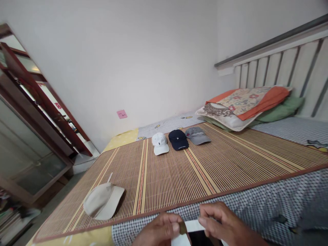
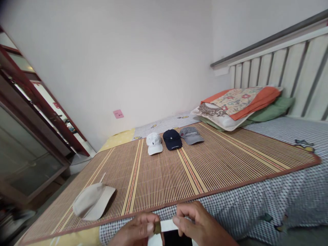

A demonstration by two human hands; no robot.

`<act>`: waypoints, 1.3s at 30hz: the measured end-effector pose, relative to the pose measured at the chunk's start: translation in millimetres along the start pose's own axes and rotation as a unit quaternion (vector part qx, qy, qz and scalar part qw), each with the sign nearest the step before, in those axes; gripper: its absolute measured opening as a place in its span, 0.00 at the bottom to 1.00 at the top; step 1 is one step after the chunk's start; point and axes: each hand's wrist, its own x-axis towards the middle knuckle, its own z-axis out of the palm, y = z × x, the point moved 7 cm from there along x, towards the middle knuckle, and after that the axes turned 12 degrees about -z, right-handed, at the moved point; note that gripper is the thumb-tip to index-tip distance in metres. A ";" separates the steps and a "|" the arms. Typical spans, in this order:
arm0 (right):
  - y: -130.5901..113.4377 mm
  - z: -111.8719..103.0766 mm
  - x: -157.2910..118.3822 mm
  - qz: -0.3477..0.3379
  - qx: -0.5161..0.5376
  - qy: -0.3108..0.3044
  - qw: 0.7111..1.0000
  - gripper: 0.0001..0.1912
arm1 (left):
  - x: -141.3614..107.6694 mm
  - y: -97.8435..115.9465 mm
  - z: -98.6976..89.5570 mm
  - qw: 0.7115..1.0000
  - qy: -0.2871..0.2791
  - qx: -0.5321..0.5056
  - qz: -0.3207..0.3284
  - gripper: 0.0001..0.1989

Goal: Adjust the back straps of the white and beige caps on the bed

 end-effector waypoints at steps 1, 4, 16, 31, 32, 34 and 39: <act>1.5 0.5 -0.3 0.002 0.000 -0.001 1.000 0.26 | 0.1 -0.2 -0.7 1.000 0.005 -0.011 0.002 0.15; 2.7 2.2 -1.3 -0.002 -0.001 -0.006 1.000 0.28 | 0.7 -0.7 -1.5 1.000 0.009 -0.028 0.007 0.14; 1.9 5.0 -0.9 -0.022 0.112 -0.007 0.993 0.30 | 3.2 -1.0 1.9 0.999 0.004 -0.043 0.004 0.15; 3.0 -1.5 -2.5 0.017 0.006 0.003 1.000 0.22 | -1.2 -0.3 -1.5 0.997 0.025 0.065 -0.013 0.20; 2.0 -1.7 -2.5 0.019 -0.003 0.000 1.000 0.21 | -1.7 0.1 -1.2 0.997 0.025 0.073 -0.014 0.20; 0.9 -2.0 -3.0 0.025 -0.014 -0.004 1.000 0.20 | -2.4 -1.0 -2.4 0.997 0.029 0.077 -0.016 0.20; 2.0 -2.4 -5.8 0.037 -0.019 -0.011 0.999 0.21 | -3.0 -11.8 -13.8 0.998 0.054 0.042 -0.010 0.18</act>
